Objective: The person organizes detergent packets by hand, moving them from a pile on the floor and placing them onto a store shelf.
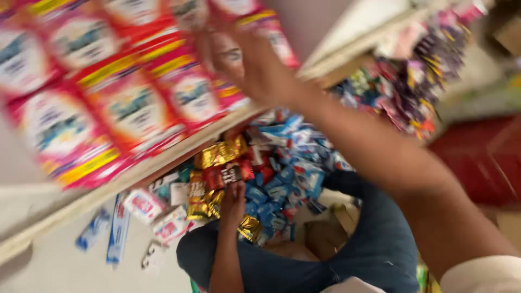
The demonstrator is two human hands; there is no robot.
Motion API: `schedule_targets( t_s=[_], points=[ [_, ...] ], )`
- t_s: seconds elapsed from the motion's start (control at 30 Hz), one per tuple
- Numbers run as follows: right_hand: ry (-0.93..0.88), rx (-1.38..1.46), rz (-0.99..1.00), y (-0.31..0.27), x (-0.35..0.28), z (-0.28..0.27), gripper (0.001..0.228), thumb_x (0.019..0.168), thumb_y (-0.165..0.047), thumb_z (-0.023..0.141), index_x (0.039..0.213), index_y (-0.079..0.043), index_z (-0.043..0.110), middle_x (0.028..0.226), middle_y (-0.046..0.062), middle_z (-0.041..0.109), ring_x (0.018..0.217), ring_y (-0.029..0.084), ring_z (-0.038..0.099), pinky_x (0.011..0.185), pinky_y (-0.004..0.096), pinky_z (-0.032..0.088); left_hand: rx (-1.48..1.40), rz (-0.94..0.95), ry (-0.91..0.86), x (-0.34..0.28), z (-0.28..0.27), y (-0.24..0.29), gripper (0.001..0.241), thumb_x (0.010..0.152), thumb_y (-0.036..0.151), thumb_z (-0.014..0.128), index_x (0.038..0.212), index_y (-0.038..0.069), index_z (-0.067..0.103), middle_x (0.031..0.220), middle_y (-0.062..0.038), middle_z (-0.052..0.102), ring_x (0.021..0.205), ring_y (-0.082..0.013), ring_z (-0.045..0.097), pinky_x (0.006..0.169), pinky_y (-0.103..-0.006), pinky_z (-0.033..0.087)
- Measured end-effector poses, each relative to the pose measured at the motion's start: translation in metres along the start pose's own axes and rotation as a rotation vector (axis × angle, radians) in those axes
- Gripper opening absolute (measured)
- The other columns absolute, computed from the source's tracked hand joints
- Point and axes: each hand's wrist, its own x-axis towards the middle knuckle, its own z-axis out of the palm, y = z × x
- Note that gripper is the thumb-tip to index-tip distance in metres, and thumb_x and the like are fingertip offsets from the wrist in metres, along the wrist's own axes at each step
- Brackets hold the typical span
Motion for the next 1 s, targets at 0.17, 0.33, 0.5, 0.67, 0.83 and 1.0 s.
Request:
schedule_targets(
  t_s=[0.17,0.33,0.5,0.67,0.83,1.0],
  points=[
    [-0.295,0.383,0.218,-0.025,-0.195,-0.024,0.017,0.105,-0.021,0.063,0.117,-0.009,0.062,0.104,0.008,0.073,0.095,0.025,0.075,0.085,0.037,0.059,-0.390,-0.417,-0.203,0.024,0.005,0.009,0.042,0.104,0.048,0.052,0.116,0.009,0.064,0.090,-0.008,0.060,0.077,-0.0223,0.064,0.070,-0.0381,0.056],
    [-0.343,0.218,0.397,0.030,-0.369,0.004,0.032,0.090,-0.019,0.071,0.119,-0.006,0.066,0.108,0.015,0.067,0.095,0.034,0.069,0.077,0.044,0.055,-0.320,-0.541,-0.185,0.025,-0.003,0.011,0.046,0.100,0.046,0.059,0.116,0.004,0.066,0.094,-0.004,0.070,0.079,-0.0172,0.064,0.068,-0.0347,0.052],
    [-0.208,0.365,0.592,0.073,-0.423,-0.013,0.025,0.087,-0.016,0.073,0.108,-0.006,0.064,0.102,0.014,0.062,0.086,0.030,0.069,0.074,0.041,0.055,-0.069,-0.372,-0.230,0.023,-0.010,0.023,0.044,0.092,0.039,0.067,0.126,0.013,0.057,0.096,-0.006,0.073,0.082,-0.0169,0.068,0.072,-0.0350,0.053],
    [0.013,0.375,0.682,0.127,-0.439,-0.039,0.015,0.081,-0.008,0.070,0.091,-0.005,0.059,0.089,0.012,0.059,0.078,0.029,0.063,0.069,0.041,0.051,0.210,-0.246,-0.190,0.044,0.005,0.066,0.033,0.084,0.021,0.074,0.112,0.006,0.067,0.085,-0.011,0.075,0.077,-0.0211,0.072,0.074,-0.0338,0.057],
    [0.173,0.365,0.558,0.214,-0.448,-0.082,0.020,0.083,-0.003,0.064,0.103,-0.003,0.064,0.099,0.015,0.065,0.090,0.032,0.065,0.077,0.041,0.053,0.364,0.473,-0.108,0.138,0.036,0.251,0.025,0.108,0.015,0.054,0.126,0.001,0.063,0.126,-0.021,0.067,0.120,-0.0390,0.061,0.105,-0.0463,0.048],
    [0.154,0.279,0.651,0.384,-0.478,-0.075,0.028,0.089,-0.007,0.067,0.116,-0.005,0.070,0.110,0.016,0.071,0.099,0.030,0.069,0.083,0.040,0.055,0.590,0.681,-0.006,0.263,0.084,0.368,0.053,0.106,0.032,0.068,0.142,-0.004,0.053,0.141,-0.028,0.051,0.132,-0.0480,0.049,0.114,-0.0585,0.040]
  ],
)
